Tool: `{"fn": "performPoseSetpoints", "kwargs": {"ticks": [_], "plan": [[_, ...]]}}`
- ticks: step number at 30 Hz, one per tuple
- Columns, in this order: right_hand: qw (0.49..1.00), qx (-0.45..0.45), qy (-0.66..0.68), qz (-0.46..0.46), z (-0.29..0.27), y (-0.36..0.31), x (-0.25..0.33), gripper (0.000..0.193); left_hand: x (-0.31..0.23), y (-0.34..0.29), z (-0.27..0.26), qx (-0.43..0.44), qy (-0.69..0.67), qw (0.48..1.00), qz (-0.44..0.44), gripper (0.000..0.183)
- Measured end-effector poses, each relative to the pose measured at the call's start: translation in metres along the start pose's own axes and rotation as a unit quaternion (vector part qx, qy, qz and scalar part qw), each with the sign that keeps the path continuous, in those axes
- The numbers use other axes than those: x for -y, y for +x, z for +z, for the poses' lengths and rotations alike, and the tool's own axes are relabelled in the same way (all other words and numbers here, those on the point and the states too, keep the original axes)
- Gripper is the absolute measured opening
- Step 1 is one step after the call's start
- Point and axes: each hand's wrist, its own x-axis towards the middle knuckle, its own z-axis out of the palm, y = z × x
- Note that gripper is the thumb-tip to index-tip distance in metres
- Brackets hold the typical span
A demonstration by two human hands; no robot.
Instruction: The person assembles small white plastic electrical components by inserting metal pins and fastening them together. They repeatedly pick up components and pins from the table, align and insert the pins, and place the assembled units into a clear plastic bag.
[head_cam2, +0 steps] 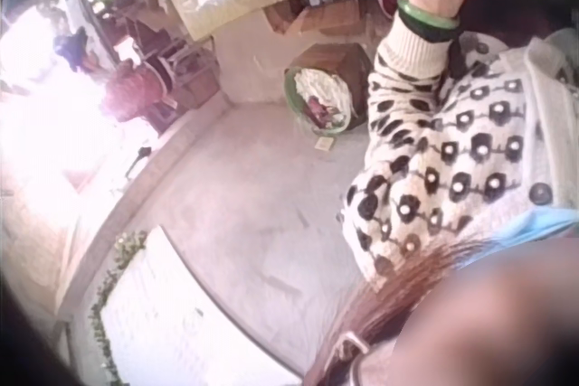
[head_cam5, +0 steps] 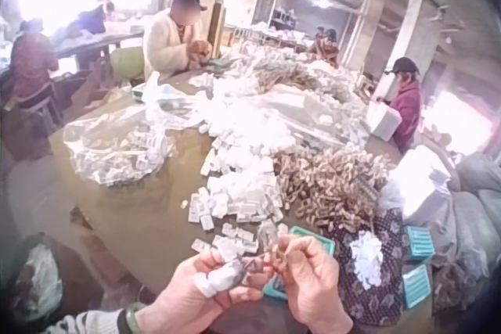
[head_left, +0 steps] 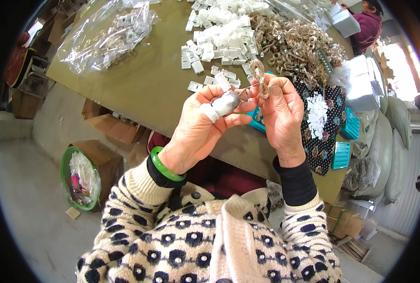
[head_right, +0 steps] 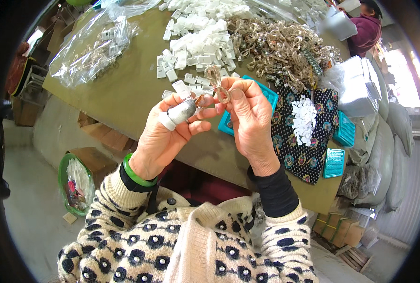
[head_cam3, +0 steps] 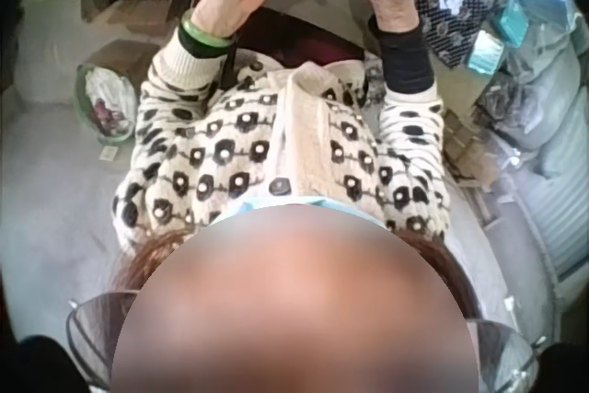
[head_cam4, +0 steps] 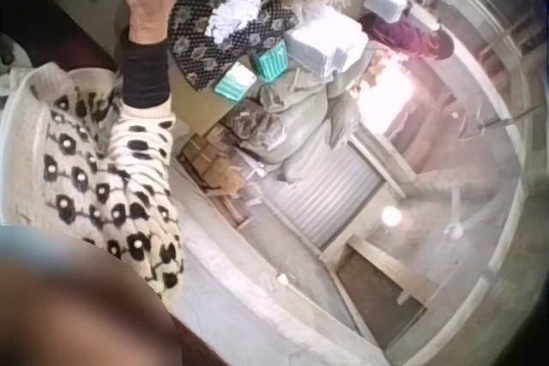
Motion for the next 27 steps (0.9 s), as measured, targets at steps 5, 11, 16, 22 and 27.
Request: {"fn": "performPoseSetpoints", "kwargs": {"ticks": [5, 11, 16, 22, 27], "plan": [[0.999, 0.043, -0.021, -0.005, 0.006, -0.015, 0.008, 0.023, -0.007, -0.006, -0.004, -0.013, 0.106, 0.991, 0.078, 0.022], [0.967, 0.059, -0.249, -0.005, 0.016, -0.020, 0.024, 0.031, -0.001, -0.007, -0.006, 0.038, 0.358, 0.899, 0.248, 0.027], [0.975, 0.016, -0.217, 0.036, 0.024, -0.027, 0.025, 0.012, -0.004, -0.010, -0.012, 0.075, 0.486, 0.809, 0.322, 0.033], [0.946, 0.019, -0.319, 0.059, 0.026, -0.034, 0.027, 0.006, 0.001, -0.006, -0.009, 0.094, 0.563, 0.696, 0.436, 0.031], [0.905, 0.010, -0.418, -0.076, 0.025, -0.034, 0.022, 0.006, 0.000, -0.017, 0.002, 0.038, 0.355, 0.902, 0.245, 0.027]]}}
